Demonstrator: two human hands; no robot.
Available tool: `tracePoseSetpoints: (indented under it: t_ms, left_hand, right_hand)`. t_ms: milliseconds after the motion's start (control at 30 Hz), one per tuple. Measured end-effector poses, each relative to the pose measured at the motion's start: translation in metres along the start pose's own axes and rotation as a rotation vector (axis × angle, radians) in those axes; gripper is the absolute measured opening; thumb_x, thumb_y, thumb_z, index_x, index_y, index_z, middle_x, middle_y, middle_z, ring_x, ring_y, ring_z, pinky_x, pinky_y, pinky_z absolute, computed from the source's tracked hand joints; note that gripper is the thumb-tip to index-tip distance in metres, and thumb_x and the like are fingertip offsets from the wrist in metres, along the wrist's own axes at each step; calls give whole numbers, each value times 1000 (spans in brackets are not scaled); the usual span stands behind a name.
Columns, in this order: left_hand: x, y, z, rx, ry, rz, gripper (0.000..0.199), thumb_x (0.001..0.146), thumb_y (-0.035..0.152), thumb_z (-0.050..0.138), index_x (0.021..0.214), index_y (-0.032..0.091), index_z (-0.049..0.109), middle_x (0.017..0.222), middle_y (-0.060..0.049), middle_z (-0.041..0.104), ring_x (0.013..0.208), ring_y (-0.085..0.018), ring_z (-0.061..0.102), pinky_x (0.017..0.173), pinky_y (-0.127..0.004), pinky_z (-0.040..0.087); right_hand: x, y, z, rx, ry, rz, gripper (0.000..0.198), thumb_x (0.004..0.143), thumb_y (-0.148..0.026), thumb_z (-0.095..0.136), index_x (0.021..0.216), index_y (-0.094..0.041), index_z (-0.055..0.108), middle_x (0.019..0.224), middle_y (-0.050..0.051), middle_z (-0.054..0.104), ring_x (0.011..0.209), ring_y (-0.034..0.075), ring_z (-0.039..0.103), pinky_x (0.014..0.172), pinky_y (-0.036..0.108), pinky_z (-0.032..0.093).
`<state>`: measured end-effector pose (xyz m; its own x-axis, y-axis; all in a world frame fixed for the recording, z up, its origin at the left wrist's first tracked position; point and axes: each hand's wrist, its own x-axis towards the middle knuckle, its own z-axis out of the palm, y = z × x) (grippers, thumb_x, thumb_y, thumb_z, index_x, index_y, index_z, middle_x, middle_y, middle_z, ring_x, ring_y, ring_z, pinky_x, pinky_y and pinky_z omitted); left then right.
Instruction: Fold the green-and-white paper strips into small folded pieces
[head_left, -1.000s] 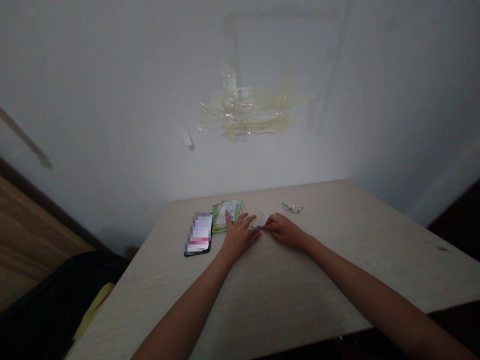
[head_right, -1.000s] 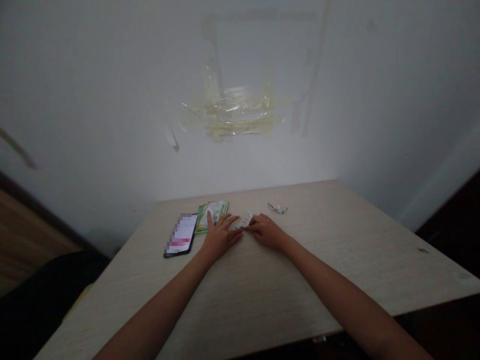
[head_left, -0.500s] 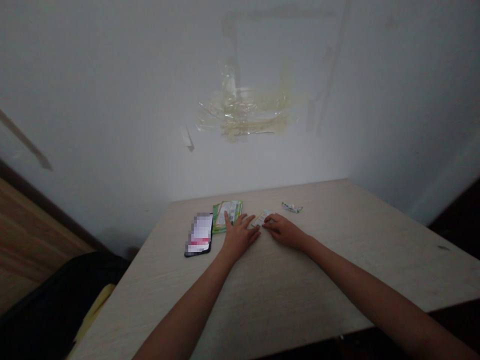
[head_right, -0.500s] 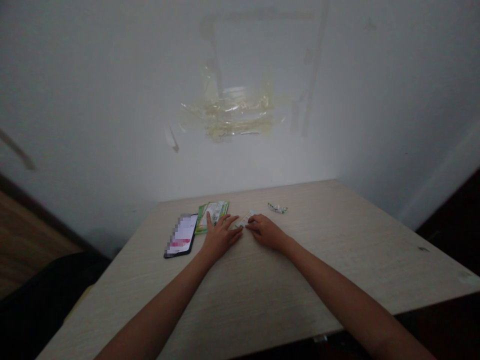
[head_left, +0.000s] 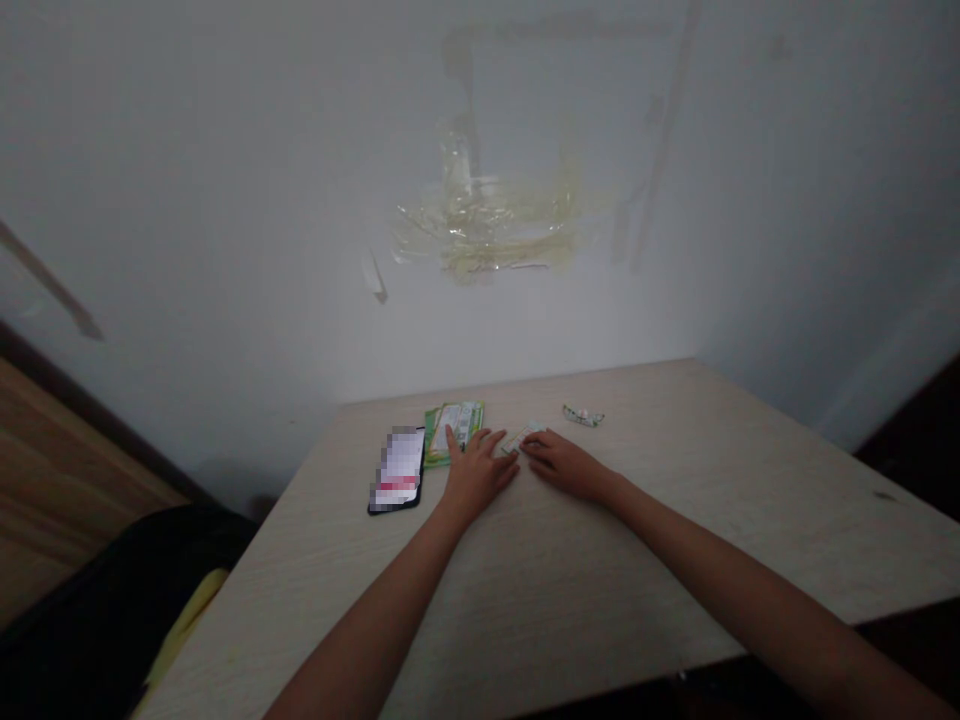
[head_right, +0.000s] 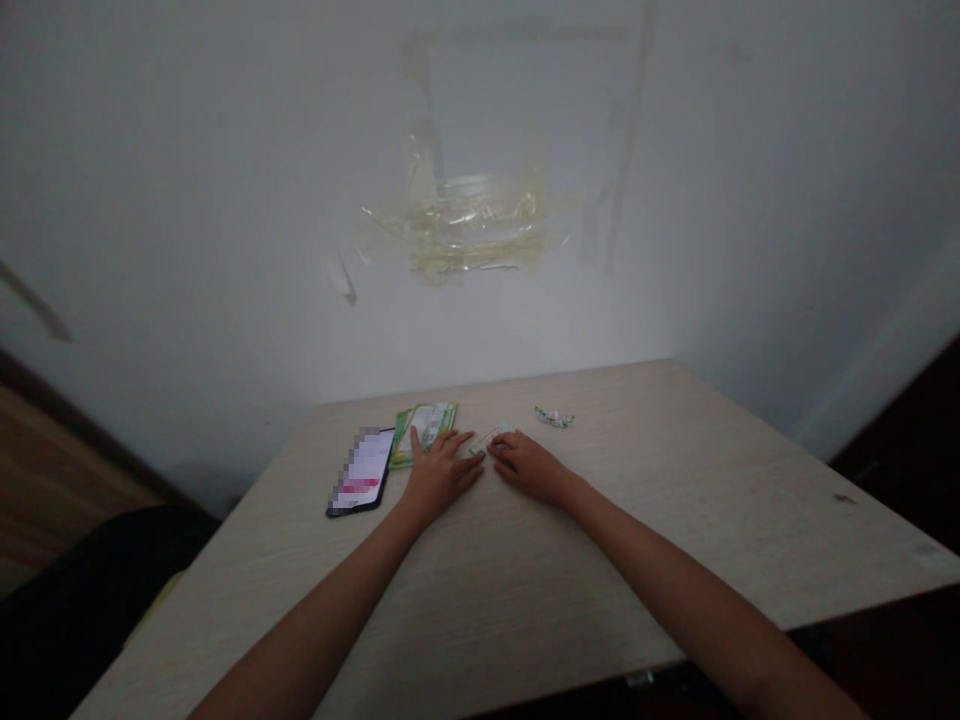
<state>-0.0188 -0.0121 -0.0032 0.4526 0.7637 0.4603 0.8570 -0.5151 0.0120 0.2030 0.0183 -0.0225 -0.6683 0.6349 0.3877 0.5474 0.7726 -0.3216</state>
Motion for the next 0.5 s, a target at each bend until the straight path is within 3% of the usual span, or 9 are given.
tracePoseSetpoints:
  t_ms: [167,333,500]
  left_hand:
    - [0,-1,1,-26,-8,-39,22,87,46,58,105,43,71,137,0,58,130,-32,46,105,-78,-8]
    - [0,-1,2,-28,-21,-95,23,85,49,61,105,43,71,138,0,57,132,-33,41,107,-76,-7]
    - [-1,-1,5,-11,-15,-88,24,85,49,61,106,44,71,138,0,56,133,-34,40,106,-77,-8]
  right_hand:
    - [-3,5,5,-11,-56,23,48,98,-34,42,143,-16,44,148,15,43,142,25,33,117,48,25]
    - [-4,7,7,-20,-108,40,54,99,-38,40,149,-19,33,153,12,36,143,22,30,119,47,20]
    - [-4,6,7,-55,-129,44,54,99,-39,39,150,-20,32,154,12,34,144,22,29,119,47,19]
